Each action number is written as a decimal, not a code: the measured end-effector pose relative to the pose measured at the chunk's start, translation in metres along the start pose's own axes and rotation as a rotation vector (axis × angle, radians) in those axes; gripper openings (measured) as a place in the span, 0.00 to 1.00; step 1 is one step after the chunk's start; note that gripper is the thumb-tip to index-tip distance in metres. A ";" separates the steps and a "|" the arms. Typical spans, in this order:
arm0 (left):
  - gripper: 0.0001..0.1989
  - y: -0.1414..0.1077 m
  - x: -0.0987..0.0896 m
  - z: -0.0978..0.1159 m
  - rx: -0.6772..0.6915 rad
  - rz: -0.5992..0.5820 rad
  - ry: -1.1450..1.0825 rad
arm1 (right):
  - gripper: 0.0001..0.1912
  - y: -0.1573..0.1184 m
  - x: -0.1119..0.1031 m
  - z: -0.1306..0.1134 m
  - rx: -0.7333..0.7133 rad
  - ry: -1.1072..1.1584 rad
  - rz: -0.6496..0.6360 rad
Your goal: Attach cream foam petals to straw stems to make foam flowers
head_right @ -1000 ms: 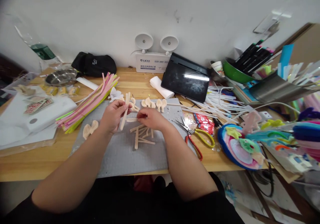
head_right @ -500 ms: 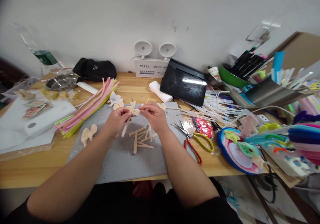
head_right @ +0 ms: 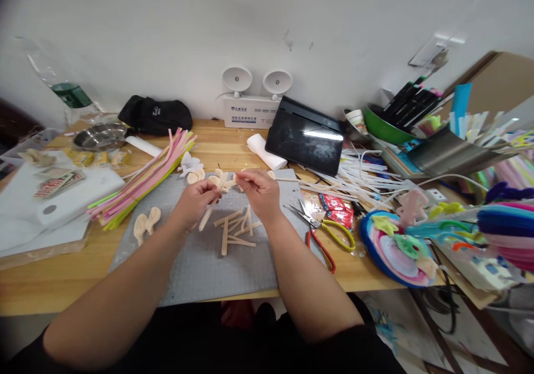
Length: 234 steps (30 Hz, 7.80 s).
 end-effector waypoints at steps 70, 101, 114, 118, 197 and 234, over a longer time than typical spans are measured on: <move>0.08 0.004 -0.022 0.009 0.014 0.203 -0.369 | 0.15 -0.022 0.050 0.009 0.008 -0.207 -0.420; 0.13 -0.003 -0.039 0.039 0.390 0.283 0.304 | 0.12 -0.048 0.079 0.023 0.514 -0.022 -0.699; 0.07 -0.003 0.007 0.013 0.066 -0.003 -0.440 | 0.12 -0.043 0.074 0.015 0.633 0.496 -0.609; 0.07 -0.007 0.010 0.012 -0.025 0.068 -0.614 | 0.15 -0.042 0.075 0.017 0.558 0.358 -0.598; 0.09 -0.010 0.015 0.041 0.513 -0.351 0.660 | 0.07 -0.010 0.034 -0.010 -0.073 -0.517 -0.362; 0.08 -0.009 0.014 0.018 0.023 -0.201 -0.281 | 0.04 -0.016 0.020 -0.049 -0.446 -0.220 -0.337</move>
Point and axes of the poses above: each hand's wrist, its own y-axis towards the middle knuckle, its own x-axis out of the palm, z = x × y, the point moved 7 cm from there along y, towards the middle knuckle, and after that the axes turned 11 degrees about x, right-handed, at the moved point
